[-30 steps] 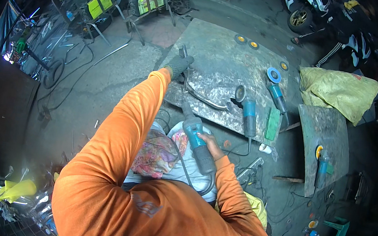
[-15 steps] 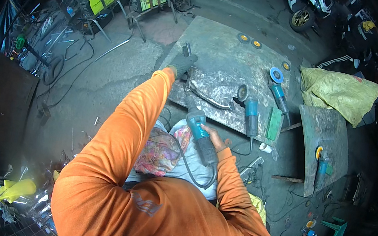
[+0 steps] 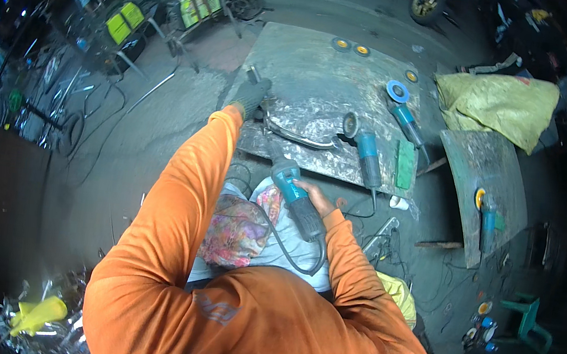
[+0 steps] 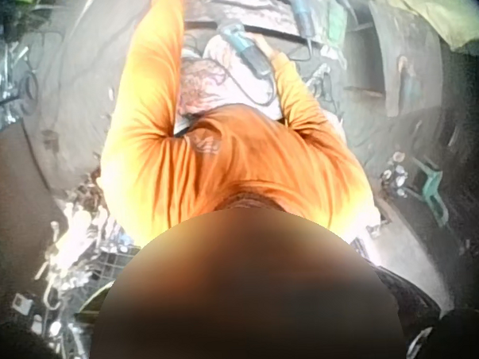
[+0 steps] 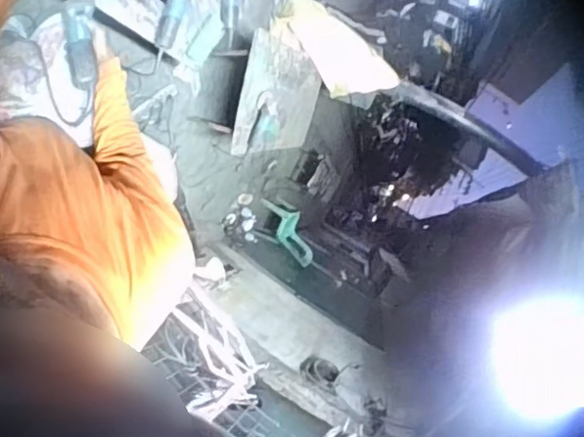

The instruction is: The person cleans a curved metal part with a cloth and then uses a handheld electric grinder to polish its surface. The person repeatedly repositions the part and the tool while working on the metal piece.

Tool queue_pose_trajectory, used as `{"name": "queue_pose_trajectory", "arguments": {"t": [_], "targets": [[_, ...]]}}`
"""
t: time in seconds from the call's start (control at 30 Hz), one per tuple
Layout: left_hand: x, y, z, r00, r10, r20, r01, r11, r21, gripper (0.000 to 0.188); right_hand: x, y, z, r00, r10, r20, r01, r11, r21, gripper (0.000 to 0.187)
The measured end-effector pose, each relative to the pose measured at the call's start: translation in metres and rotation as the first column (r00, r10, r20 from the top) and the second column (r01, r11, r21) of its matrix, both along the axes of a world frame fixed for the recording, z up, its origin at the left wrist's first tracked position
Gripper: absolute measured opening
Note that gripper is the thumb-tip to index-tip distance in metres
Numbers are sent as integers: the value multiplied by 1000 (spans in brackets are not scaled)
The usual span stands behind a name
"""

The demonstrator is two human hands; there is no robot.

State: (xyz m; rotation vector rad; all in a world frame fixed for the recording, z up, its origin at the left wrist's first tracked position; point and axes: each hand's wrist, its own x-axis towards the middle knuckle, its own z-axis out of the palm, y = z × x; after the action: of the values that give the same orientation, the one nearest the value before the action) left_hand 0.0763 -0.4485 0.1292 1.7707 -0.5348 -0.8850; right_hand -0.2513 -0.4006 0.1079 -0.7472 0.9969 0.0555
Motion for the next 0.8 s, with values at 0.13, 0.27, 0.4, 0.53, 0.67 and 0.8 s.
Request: {"name": "queue_pose_trajectory", "arguments": {"t": [0.13,0.27,0.4,0.53,0.67,0.8], "targets": [[-2,1,5,999,-13,30,12,1000,22,49,-2,1,-12,994,13,110,-13,1000,-4,52],[-1,0,2,998,-12,54,10,999,33,47,-4,-5,-22,994,9,105,-15,998,60,55],[6,-4,-10,999,5,-39,-5,1000,-5,39,-4,-3,-27,988,-49,147,40,997,68,52],[12,-6,-21,996,4,-89,-7,1000,-23,41,-3,0,-28,988,-40,149,36,999,31,50],[9,-9,-21,996,5,-94,-9,999,-50,33,-2,-7,-28,989,74,125,-84,994,74,49],[-1,-1,-5,995,30,-96,-35,998,-47,30,2,-9,-34,985,60,164,-76,993,92,46]]}}
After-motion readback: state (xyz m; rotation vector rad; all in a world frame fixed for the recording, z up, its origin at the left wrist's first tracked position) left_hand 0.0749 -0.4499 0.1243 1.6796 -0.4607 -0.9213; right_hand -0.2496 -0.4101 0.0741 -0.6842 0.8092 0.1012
